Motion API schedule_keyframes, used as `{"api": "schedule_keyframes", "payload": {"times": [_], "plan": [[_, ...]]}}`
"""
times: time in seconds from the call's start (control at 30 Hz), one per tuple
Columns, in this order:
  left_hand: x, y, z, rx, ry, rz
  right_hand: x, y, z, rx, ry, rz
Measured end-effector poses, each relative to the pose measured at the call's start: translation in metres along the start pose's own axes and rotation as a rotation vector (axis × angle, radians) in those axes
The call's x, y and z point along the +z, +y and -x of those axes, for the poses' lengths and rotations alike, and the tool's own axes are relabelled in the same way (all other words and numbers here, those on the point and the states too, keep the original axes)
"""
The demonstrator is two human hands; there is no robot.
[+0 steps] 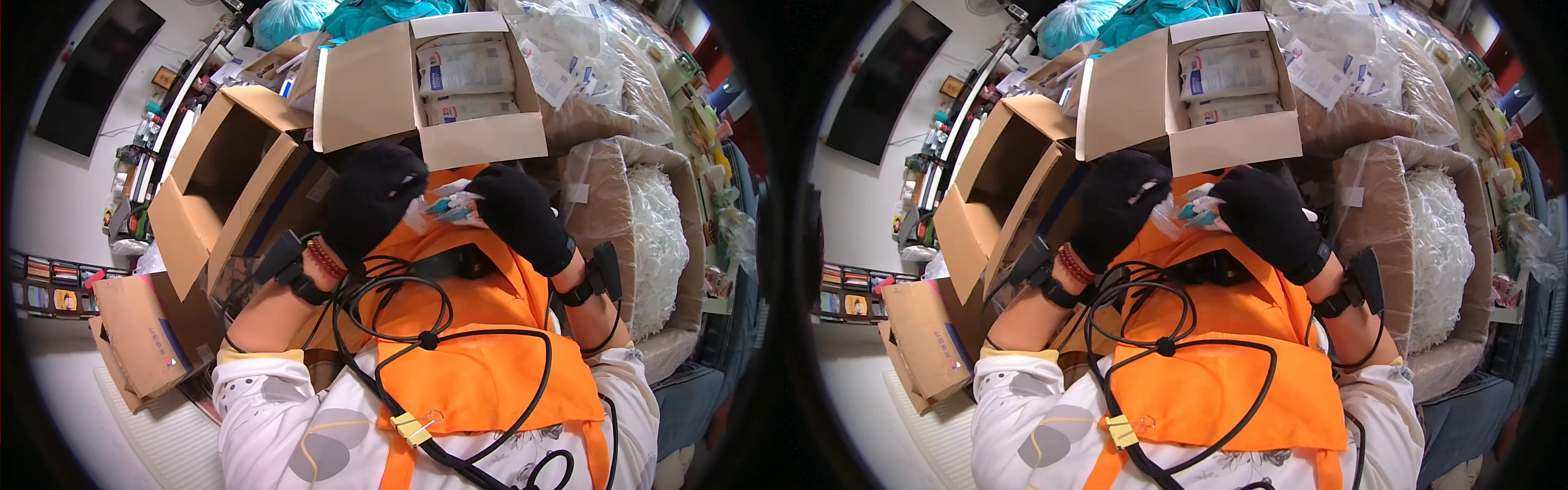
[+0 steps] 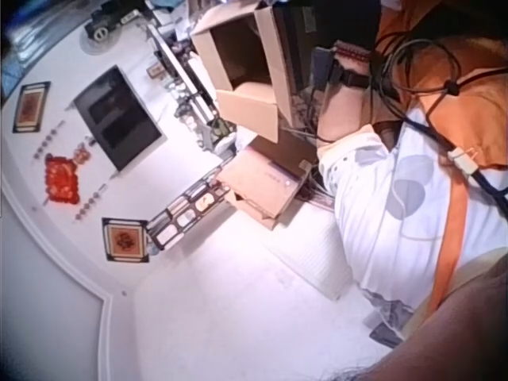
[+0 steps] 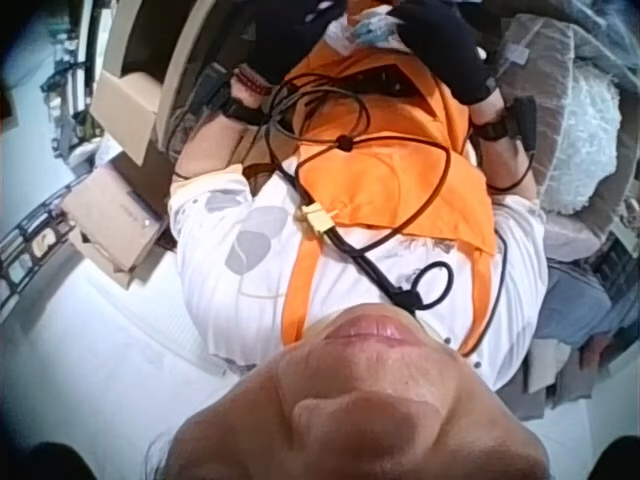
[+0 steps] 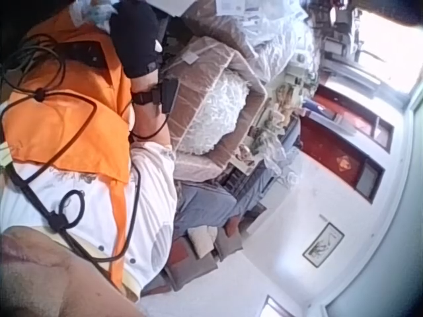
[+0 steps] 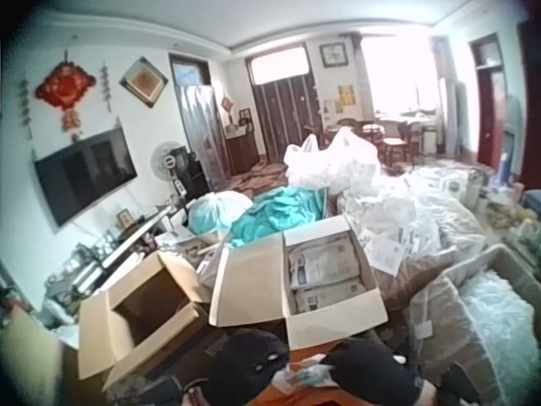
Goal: The recorder is sorting green medical masks and other packaged supplies from several cardboard boxes.
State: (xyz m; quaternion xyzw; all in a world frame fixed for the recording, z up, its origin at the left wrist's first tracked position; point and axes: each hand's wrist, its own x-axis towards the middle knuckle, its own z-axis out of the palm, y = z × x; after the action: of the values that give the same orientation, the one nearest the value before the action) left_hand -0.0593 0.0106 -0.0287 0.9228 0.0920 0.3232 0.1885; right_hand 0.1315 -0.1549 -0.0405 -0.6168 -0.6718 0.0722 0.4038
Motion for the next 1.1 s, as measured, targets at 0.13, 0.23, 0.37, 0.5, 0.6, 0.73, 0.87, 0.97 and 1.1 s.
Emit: {"api": "schedule_keyframes", "payload": {"times": [0.13,0.23,0.37,0.5,0.6,0.73,0.87,0.97,1.1], "plan": [[0.022,0.015,-0.010,0.072,-0.067,0.045,0.003,0.006,0.007,-0.059,-0.044,0.024],[0.029,0.020,-0.010,0.074,-0.093,0.050,0.002,0.009,0.009,-0.064,-0.052,-0.026],[0.032,0.021,-0.013,0.033,-0.101,0.063,-0.002,0.007,0.010,-0.087,-0.042,0.019],[0.048,0.016,-0.007,-0.031,-0.047,0.229,-0.009,0.007,0.009,-0.133,-0.106,0.025],[0.052,0.012,-0.009,-0.202,-0.134,0.415,-0.005,0.007,0.015,-0.062,-0.018,0.027],[0.052,0.014,-0.006,-0.226,-0.199,0.322,-0.012,0.007,0.018,-0.129,-0.027,0.143],[0.053,0.010,-0.004,-0.286,-0.078,0.315,-0.018,0.009,0.025,-0.066,-0.034,0.198],[0.049,0.007,-0.007,-0.196,-0.060,0.395,-0.020,0.020,0.030,-0.083,0.008,0.182],[0.036,0.020,-0.015,0.030,-0.148,0.279,-0.016,0.027,0.031,-0.074,0.058,0.105]]}}
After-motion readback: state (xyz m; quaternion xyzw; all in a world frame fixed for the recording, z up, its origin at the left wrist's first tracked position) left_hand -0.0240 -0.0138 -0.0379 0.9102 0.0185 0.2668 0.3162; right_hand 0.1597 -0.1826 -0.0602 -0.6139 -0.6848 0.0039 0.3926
